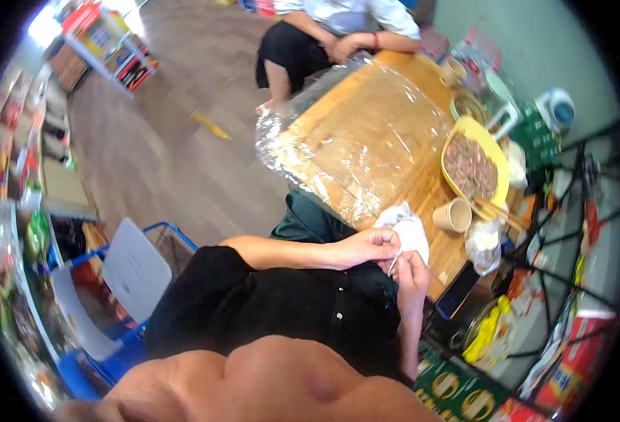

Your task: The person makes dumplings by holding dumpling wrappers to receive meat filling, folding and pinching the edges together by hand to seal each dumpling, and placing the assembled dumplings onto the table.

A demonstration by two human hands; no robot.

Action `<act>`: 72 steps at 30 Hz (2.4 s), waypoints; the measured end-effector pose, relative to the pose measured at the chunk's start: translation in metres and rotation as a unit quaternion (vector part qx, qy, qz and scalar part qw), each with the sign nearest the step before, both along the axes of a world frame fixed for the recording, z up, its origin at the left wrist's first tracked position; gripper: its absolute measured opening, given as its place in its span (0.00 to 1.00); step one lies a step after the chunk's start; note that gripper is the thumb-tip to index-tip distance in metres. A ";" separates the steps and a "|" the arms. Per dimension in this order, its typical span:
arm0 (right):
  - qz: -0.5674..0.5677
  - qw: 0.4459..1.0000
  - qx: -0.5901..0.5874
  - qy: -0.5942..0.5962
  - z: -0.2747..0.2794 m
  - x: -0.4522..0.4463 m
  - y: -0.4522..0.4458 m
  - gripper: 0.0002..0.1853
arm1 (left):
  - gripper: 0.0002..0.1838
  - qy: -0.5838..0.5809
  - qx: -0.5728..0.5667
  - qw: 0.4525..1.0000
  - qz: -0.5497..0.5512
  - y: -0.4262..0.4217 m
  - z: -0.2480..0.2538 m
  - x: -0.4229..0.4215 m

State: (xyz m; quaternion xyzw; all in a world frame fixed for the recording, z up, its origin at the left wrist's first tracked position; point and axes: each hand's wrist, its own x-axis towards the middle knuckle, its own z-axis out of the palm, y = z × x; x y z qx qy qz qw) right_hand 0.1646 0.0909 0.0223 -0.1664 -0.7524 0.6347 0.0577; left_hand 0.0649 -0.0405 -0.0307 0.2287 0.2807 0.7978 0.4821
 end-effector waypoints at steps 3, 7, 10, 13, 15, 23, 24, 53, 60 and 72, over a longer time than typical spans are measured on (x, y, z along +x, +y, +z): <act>0.041 0.997 -0.036 0.059 0.001 0.004 -0.005 0.09 | 0.10 0.017 0.027 0.999 0.000 -0.003 0.001 0.005; 0.050 0.997 -0.031 0.049 0.003 0.017 -0.005 0.09 | 0.10 0.014 0.011 1.000 -0.003 -0.007 0.006 0.020; 0.052 0.997 -0.025 0.051 0.006 0.021 -0.006 0.09 | 0.10 -0.015 0.027 0.999 -0.019 -0.006 0.006 0.024; 0.055 0.997 -0.012 0.048 0.008 0.023 -0.006 0.06 | 0.09 0.010 0.011 1.000 -0.015 -0.005 0.004 0.023; 0.034 0.999 -0.013 0.016 0.002 0.027 -0.002 0.05 | 0.08 0.027 -0.015 0.999 -0.013 -0.002 0.001 0.019; 0.047 0.996 -0.005 0.073 0.008 0.031 -0.006 0.06 | 0.08 0.035 -0.080 0.995 -0.053 -0.007 0.027 0.013; 0.041 0.997 -0.010 0.069 0.010 0.033 -0.007 0.06 | 0.08 0.031 -0.084 0.994 -0.060 -0.007 0.029 0.013; 0.033 0.984 -0.168 0.046 -0.012 0.036 0.008 0.06 | 0.07 0.054 -0.125 0.988 -0.069 0.009 0.023 0.014; 0.026 0.995 -0.089 0.045 -0.005 0.035 -0.006 0.07 | 0.10 0.057 -0.064 0.995 -0.047 0.000 -0.002 0.020; 0.053 0.990 -0.098 0.087 -0.014 0.020 -0.008 0.12 | 0.09 0.150 0.010 0.988 0.022 -0.007 -0.007 0.011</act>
